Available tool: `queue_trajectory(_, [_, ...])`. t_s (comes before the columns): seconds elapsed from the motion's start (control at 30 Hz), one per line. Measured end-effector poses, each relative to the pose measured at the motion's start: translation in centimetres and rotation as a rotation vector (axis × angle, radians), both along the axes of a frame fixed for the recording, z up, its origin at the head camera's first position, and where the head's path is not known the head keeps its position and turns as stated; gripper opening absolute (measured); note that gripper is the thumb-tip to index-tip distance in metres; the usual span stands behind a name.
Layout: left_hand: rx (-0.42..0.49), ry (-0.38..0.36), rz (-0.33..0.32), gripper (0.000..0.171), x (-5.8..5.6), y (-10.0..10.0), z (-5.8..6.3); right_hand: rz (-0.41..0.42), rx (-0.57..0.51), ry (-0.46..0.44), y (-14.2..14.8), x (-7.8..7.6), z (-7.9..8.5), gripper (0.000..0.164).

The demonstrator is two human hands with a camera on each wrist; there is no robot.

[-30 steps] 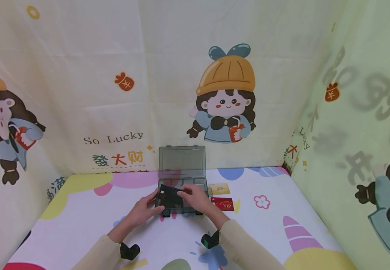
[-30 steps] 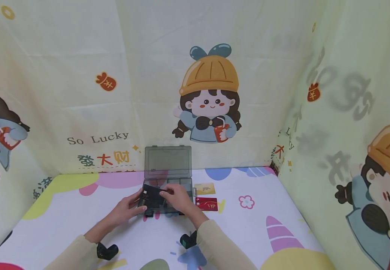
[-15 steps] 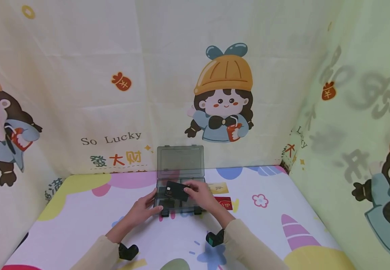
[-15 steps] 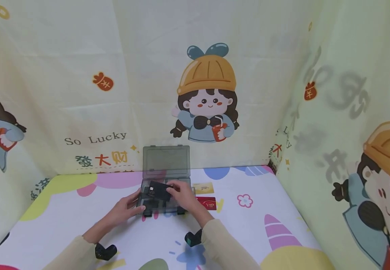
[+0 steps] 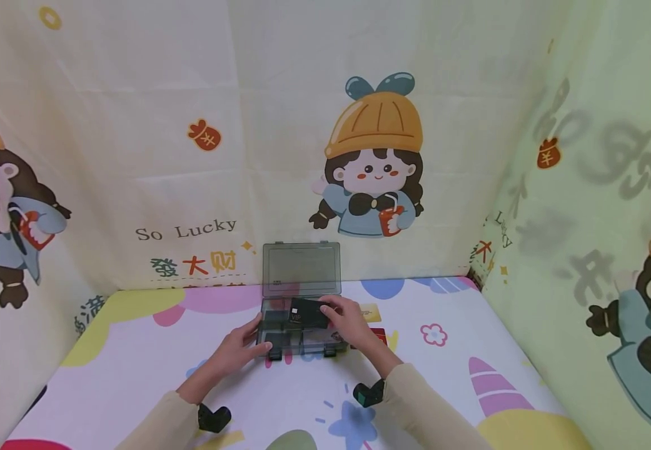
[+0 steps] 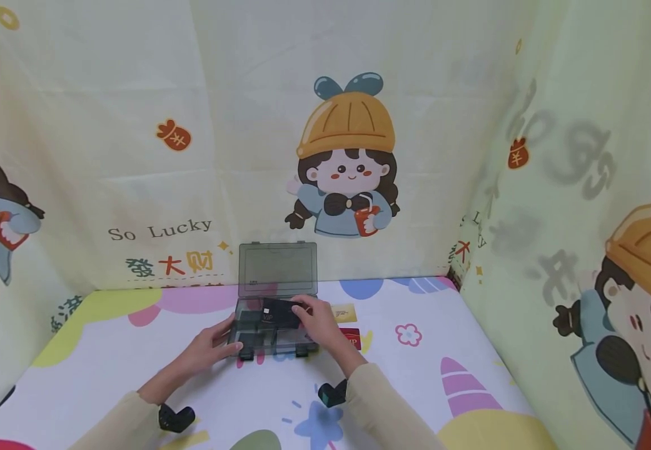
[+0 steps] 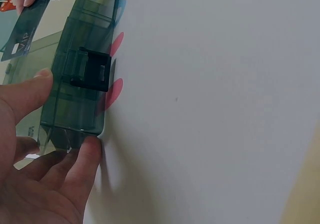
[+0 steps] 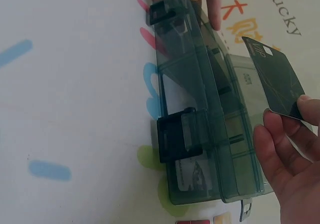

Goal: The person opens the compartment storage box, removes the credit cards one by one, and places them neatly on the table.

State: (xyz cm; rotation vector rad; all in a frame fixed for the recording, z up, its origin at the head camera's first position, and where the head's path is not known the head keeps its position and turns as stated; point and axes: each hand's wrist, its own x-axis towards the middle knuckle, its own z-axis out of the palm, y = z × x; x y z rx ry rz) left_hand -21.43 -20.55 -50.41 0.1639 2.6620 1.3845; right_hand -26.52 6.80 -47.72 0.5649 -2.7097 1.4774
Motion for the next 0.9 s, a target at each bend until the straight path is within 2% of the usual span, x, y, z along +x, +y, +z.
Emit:
queue_trajectory(0.23, [-0.007,-0.007,-0.005,0.08,0.0,0.1,0.2,-0.011,-0.025,-0.003,0.9,-0.2,0.1,0.024])
queue_trajectory(0.9, [-0.009,-0.01,-0.009,0.08,0.2,0.1,0.2,-0.104,-0.089,-0.102,4.0,-1.0,-0.4,0.024])
